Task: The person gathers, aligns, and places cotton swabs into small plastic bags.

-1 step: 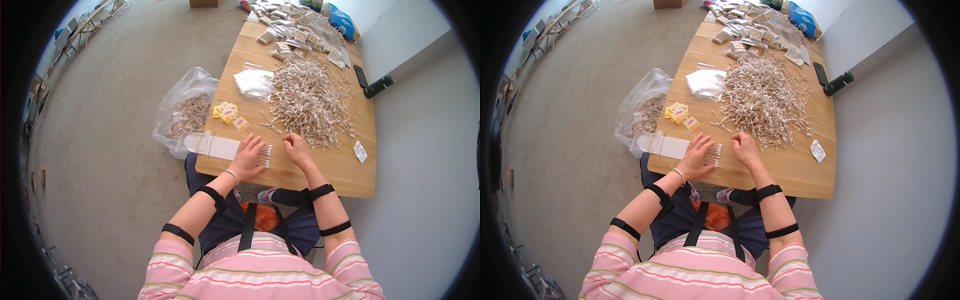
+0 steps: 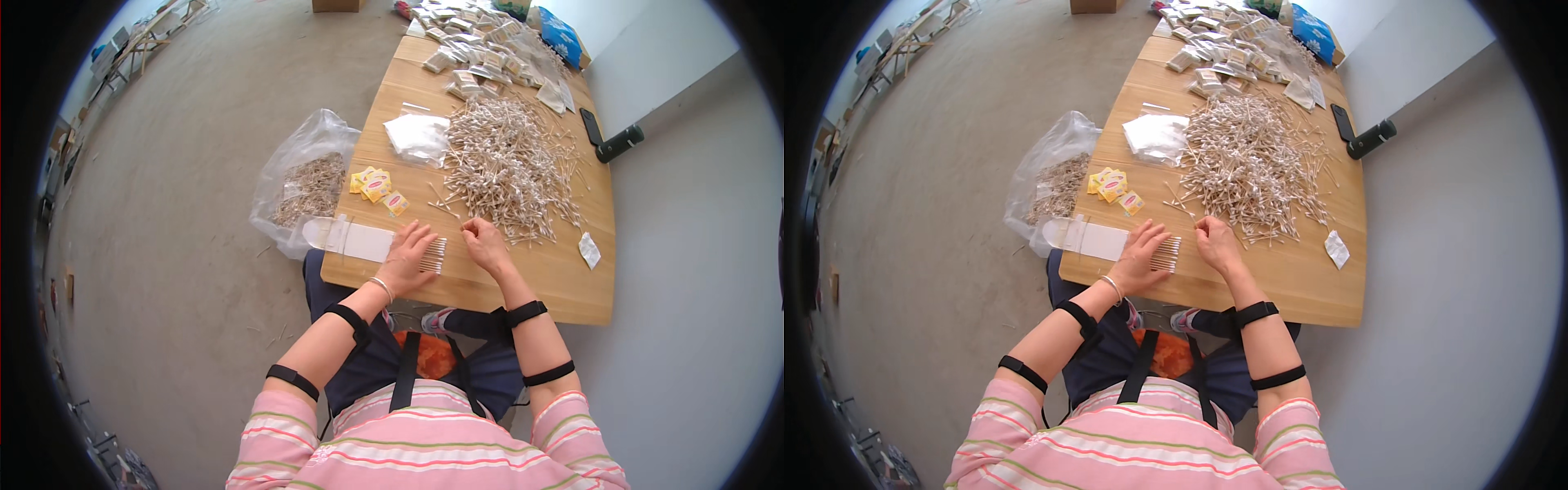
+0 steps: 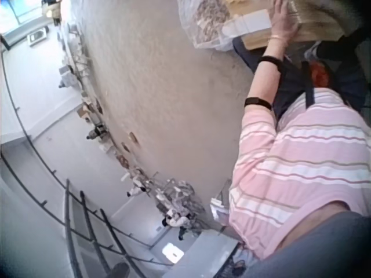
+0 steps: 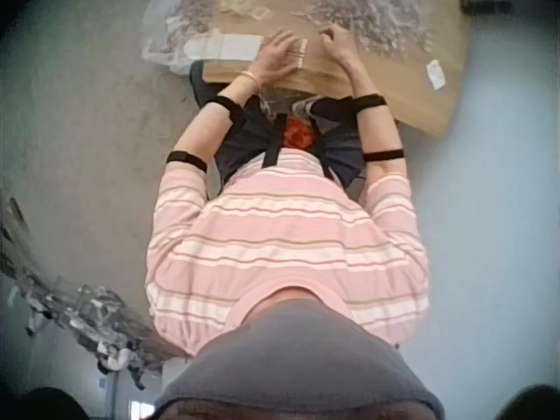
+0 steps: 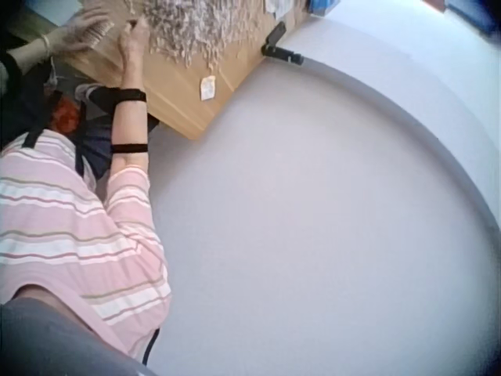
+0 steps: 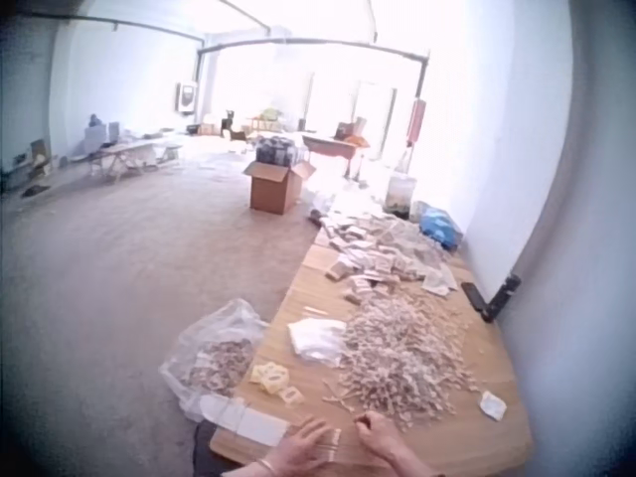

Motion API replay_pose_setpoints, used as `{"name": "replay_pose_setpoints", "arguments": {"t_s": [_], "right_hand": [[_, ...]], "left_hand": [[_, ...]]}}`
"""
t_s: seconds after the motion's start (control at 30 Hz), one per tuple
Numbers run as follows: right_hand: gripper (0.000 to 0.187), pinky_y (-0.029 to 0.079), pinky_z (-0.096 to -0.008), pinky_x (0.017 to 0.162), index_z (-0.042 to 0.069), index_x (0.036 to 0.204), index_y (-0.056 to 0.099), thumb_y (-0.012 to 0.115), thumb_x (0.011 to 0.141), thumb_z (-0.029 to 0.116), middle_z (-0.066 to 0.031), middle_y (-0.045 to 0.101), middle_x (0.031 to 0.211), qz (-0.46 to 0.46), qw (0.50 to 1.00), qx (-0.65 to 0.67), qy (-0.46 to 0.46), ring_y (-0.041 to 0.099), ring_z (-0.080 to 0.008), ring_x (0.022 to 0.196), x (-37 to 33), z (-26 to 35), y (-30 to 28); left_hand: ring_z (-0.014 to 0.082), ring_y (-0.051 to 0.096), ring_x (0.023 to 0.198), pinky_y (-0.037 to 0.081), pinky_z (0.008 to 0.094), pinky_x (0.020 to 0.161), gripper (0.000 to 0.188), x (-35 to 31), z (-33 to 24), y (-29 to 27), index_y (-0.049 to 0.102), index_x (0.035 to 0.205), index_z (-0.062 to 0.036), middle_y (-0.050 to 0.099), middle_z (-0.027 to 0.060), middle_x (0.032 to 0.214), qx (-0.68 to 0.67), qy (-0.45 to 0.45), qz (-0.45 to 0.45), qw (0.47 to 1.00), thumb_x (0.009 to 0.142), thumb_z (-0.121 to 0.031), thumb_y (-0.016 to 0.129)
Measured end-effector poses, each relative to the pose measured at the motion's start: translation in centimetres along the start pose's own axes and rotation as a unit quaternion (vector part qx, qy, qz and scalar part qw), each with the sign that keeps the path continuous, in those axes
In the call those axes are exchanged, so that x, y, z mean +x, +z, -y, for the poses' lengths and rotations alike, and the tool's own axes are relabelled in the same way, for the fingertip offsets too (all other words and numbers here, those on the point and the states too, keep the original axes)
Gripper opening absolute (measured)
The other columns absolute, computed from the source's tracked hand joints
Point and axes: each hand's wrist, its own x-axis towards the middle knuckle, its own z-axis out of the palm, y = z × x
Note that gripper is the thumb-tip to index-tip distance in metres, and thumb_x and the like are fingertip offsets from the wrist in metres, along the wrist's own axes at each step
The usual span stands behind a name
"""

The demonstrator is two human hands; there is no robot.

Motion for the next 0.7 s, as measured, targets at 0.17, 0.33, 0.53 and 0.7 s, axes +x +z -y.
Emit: {"name": "replay_pose_setpoints", "arguments": {"t_s": [0.17, 0.33, 0.53, 0.7], "right_hand": [[0.025, 0.050, -0.0308, 0.057, -0.006, 0.098, 0.062, 0.058, 0.085, 0.015, -0.0091, 0.063, 0.074, 0.190, 0.974, 0.101, 0.074, 0.063, -0.0173, 0.065, 2.4, 9.1, 1.7], [0.033, 0.051, -0.0339, 0.071, -0.003, 0.111, 0.058, 0.058, 0.086, 0.019, -0.0185, 0.063, 0.095, 0.024, 0.982, 0.188, -0.016, 0.065, -0.0246, 0.080, 5.5, 15.9, 5.9], [0.027, 0.049, -0.0350, 0.082, -0.001, 0.109, 0.058, 0.052, 0.090, 0.016, -0.0171, 0.064, 0.101, -0.101, 0.986, 0.126, -0.033, 0.062, -0.0290, 0.095, 3.1, 6.7, 4.4], [0.029, 0.040, -0.0387, 0.096, 0.000, 0.115, 0.056, 0.048, 0.091, 0.013, -0.0181, 0.059, 0.114, -0.160, 0.984, 0.082, -0.006, 0.054, -0.0320, 0.111, -2.5, -0.4, 5.9]], "left_hand": [[0.0355, 0.036, 0.127, 0.026, 0.0448, 0.110, 0.067, -0.1, 1.1, 1.2, 0.052, 0.119, -0.0043, 0.049, 0.0156, 0.126, -0.006, 0.019, -0.013, 1.000, 0.060, -0.022, 0.080], [0.0357, 0.039, 0.123, 0.029, 0.0441, 0.107, 0.061, -0.1, 0.8, 1.2, 0.051, 0.119, -0.0047, 0.050, 0.0163, 0.123, -0.080, 0.010, -0.032, 0.996, 0.064, -0.014, 0.076], [0.0283, 0.053, 0.111, 0.038, 0.0345, 0.098, 0.038, -0.4, 1.5, 1.1, 0.051, 0.123, -0.0016, 0.057, 0.0154, 0.119, -0.307, -0.178, -0.137, 0.925, 0.086, -0.010, 0.059], [0.0171, 0.045, 0.121, 0.032, 0.0286, 0.103, 0.039, 0.0, 0.7, 2.3, 0.048, 0.129, 0.0024, 0.052, 0.0112, 0.129, -0.455, -0.184, -0.238, 0.838, 0.100, -0.022, 0.039]]}}
